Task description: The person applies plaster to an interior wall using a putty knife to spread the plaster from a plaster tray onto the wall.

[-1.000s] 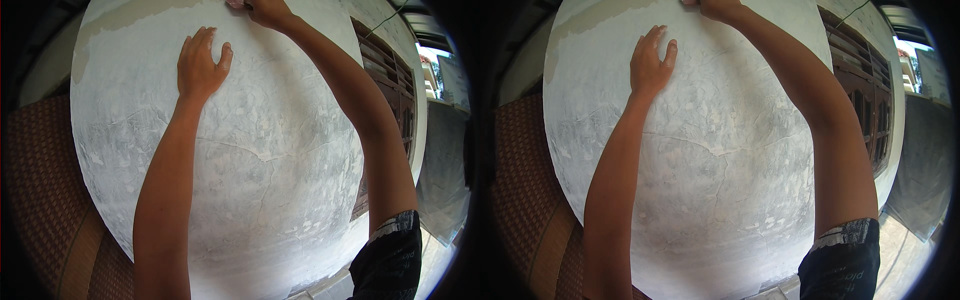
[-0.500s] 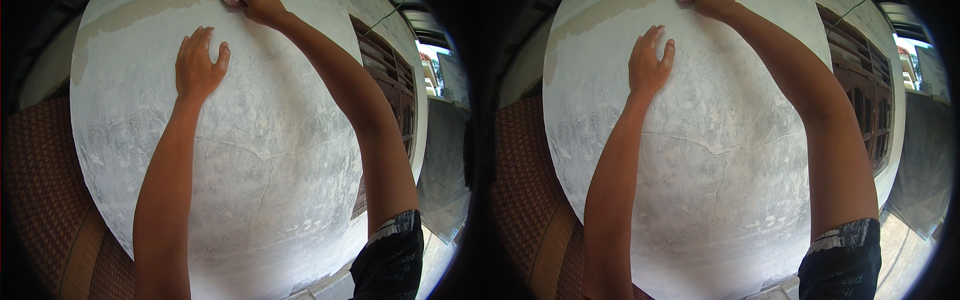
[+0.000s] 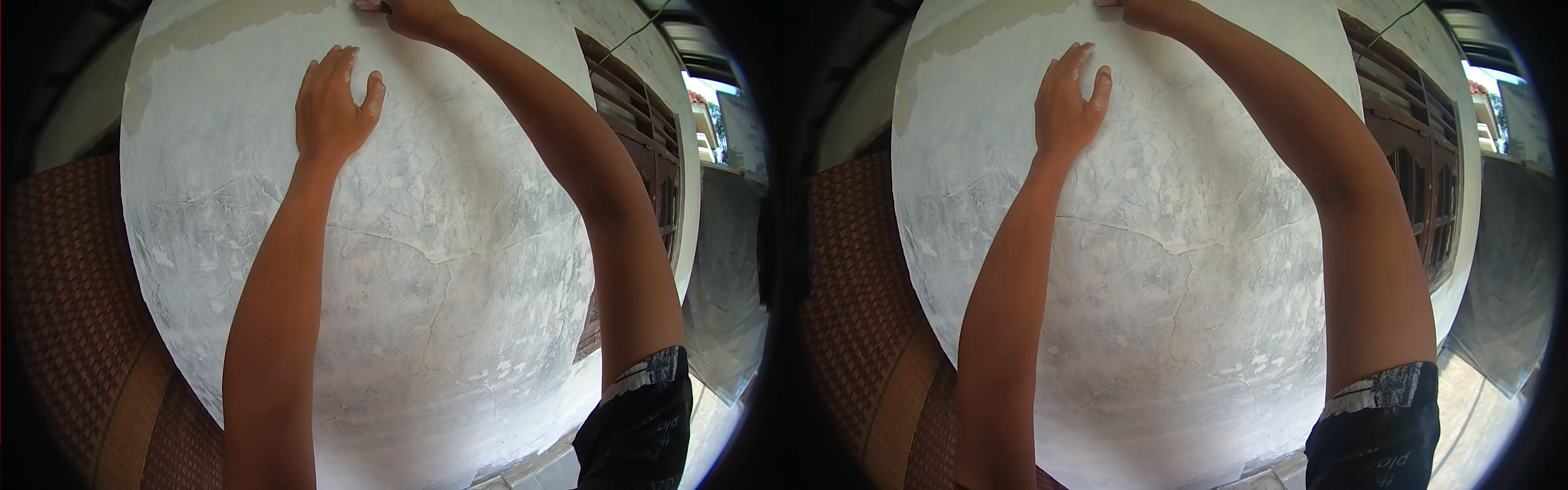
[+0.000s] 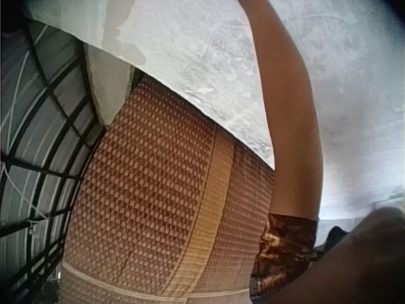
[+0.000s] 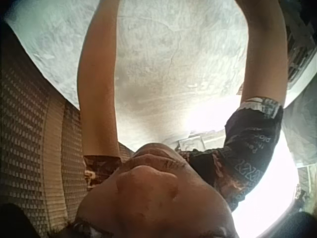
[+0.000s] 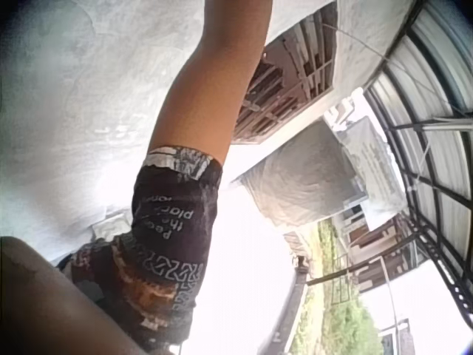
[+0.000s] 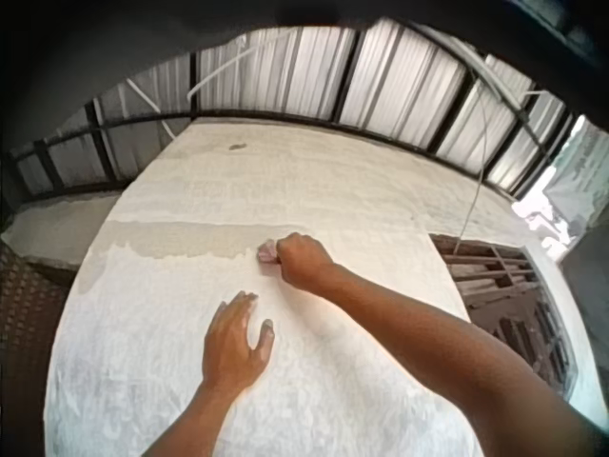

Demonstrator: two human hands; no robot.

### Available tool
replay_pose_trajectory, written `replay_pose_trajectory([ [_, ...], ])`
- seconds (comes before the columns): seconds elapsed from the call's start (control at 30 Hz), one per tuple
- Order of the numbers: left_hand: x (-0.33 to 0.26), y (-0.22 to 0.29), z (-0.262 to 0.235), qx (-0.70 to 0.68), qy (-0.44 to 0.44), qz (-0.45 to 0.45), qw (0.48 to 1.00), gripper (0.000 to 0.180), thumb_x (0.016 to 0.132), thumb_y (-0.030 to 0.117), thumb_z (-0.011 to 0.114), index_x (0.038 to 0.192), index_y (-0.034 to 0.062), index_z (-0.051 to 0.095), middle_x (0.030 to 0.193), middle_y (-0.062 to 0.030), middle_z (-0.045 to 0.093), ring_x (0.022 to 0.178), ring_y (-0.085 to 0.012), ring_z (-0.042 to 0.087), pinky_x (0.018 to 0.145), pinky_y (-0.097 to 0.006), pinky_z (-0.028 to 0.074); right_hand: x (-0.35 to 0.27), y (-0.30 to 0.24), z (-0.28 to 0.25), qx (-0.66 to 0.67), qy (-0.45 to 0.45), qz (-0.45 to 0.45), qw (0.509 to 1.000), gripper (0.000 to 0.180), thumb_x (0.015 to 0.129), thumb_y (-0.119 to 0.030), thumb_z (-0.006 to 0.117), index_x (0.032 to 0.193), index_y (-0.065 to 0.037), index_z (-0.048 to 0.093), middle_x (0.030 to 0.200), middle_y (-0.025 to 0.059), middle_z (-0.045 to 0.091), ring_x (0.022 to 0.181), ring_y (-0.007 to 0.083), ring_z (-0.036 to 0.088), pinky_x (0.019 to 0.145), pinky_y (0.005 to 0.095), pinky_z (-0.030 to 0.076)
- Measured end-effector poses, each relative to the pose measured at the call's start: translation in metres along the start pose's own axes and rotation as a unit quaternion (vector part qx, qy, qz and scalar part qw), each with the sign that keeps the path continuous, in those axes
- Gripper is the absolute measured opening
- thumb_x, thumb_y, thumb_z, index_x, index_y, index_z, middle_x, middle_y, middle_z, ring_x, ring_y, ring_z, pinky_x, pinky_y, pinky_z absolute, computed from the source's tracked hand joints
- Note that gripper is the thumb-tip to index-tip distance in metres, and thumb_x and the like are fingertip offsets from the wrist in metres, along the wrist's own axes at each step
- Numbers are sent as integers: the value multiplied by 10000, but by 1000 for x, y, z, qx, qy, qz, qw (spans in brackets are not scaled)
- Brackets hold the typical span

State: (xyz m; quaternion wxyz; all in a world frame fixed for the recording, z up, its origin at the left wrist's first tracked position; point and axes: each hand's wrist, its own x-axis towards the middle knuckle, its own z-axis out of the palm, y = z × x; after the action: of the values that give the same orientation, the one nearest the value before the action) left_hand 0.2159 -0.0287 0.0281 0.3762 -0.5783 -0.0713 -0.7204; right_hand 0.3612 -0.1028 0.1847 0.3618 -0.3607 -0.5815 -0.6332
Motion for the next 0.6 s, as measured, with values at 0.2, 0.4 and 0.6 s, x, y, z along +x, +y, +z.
replay_pose_trajectory([
  [0.2,0,-7,-12,16,-15,-13,1000,456,975,321,590,1331,39,618,1366,-177,626,1296,-331,570,1196,-437,349,-7,-34,-30,93,-2,-2,996,135,847,-15,621,859,75,720,872,292,702,850,431,701,752,491,557],
  [0.4,0,2,-2,14,1,-10,1000,451,976,322,586,1338,55,616,1374,-180,620,1282,-334,580,1193,-439,354,22,2,-1,8,52,34,998,158,887,-54,602,909,28,735,970,276,709,921,424,697,800,487,557],
  [0.6,-3,-10,-13,2,-17,-18,1000,468,954,319,595,1299,5,631,1341,-173,642,1308,-304,570,1191,-452,350,-7,-48,-27,157,-58,-40,985,180,818,-60,635,891,61,747,902,279,720,854,406,718,769,475,566],
])
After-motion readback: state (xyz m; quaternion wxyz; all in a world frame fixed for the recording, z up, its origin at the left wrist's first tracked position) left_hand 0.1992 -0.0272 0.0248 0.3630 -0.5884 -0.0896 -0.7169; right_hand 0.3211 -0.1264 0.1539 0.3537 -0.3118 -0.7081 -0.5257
